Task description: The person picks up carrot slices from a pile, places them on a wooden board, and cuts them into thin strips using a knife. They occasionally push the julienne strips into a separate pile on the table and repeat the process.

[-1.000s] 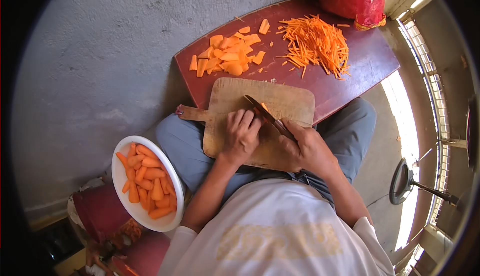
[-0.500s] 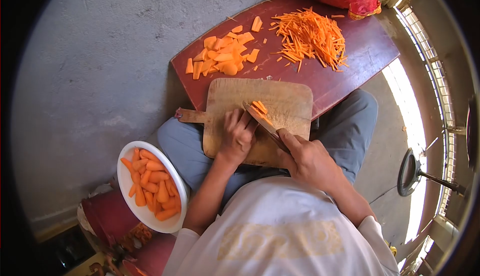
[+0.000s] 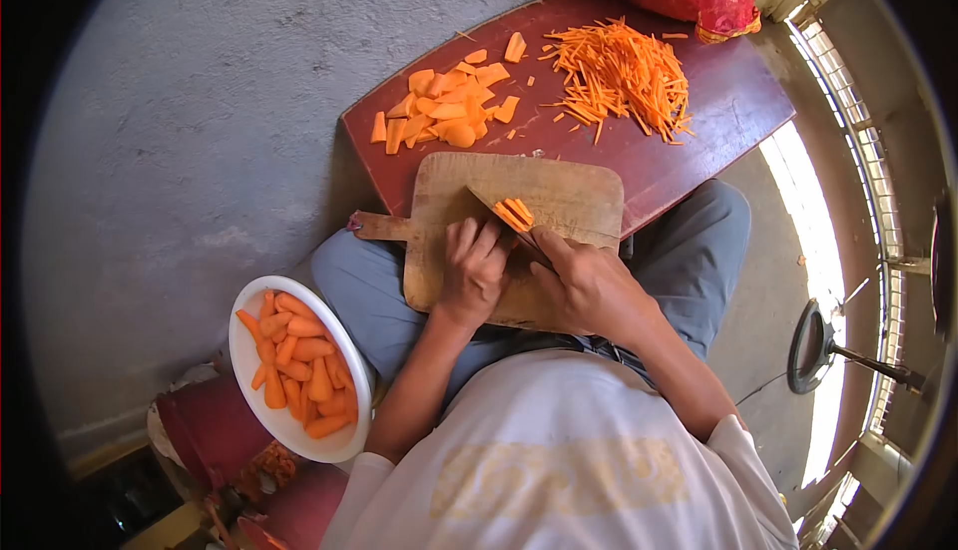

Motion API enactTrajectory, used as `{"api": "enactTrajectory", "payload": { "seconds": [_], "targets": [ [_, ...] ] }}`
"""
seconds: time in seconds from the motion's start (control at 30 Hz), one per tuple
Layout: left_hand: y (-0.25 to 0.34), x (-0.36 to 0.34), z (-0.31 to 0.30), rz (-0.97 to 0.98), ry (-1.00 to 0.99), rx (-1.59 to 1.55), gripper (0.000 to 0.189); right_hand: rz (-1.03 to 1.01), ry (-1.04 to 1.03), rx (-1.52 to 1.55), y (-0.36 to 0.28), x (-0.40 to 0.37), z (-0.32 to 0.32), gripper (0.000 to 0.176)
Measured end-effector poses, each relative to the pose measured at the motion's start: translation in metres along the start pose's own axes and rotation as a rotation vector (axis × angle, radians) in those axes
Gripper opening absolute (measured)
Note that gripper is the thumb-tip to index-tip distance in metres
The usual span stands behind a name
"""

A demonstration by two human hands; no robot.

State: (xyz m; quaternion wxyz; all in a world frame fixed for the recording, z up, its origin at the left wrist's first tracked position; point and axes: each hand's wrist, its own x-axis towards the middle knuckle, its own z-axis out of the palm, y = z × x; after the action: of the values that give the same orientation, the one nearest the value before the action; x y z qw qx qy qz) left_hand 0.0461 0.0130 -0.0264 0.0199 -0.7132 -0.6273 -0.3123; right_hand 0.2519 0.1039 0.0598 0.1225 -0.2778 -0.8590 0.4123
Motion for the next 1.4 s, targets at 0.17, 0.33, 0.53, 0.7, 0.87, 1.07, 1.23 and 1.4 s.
{"api": "enactTrajectory", "payload": {
  "seconds": [0.17,0.33,0.53,0.7,0.87,1.07,1.23,1.4],
  "targets": [
    [-0.005,-0.004,0.005,0.006,0.07,-0.034,0.036,0.003,0.012,0.057,-0.01,-0.014,-0.01,0.026],
    [-0.001,-0.001,-0.006,-0.043,-0.008,-0.063,0.037,-0.021,0.018,0.008,0.0,0.003,0.003,0.027],
    [-0.004,-0.006,0.0,-0.015,0.005,-0.042,0.04,0.065,-0.033,-0.003,-0.005,-0.008,0.002,0.04],
    [-0.006,-0.006,-0.004,-0.023,0.012,-0.09,0.041,0.015,0.012,0.049,-0.009,-0.001,-0.003,0.029],
    [-0.005,-0.011,-0.007,-0.052,-0.02,-0.107,0.045,0.021,0.012,0.018,-0.009,-0.005,0.005,0.031],
    [-0.008,-0.012,-0.004,-0.049,0.038,-0.102,0.039,0.01,-0.002,0.051,-0.012,-0.004,0.0,0.033],
    [-0.001,-0.01,-0.011,-0.111,-0.047,-0.095,0.039,-0.01,-0.017,0.006,0.0,0.012,0.011,0.037],
    [-0.005,-0.01,-0.003,-0.062,0.078,-0.112,0.042,0.006,0.015,0.032,-0.009,-0.008,0.004,0.035]
  ]
}}
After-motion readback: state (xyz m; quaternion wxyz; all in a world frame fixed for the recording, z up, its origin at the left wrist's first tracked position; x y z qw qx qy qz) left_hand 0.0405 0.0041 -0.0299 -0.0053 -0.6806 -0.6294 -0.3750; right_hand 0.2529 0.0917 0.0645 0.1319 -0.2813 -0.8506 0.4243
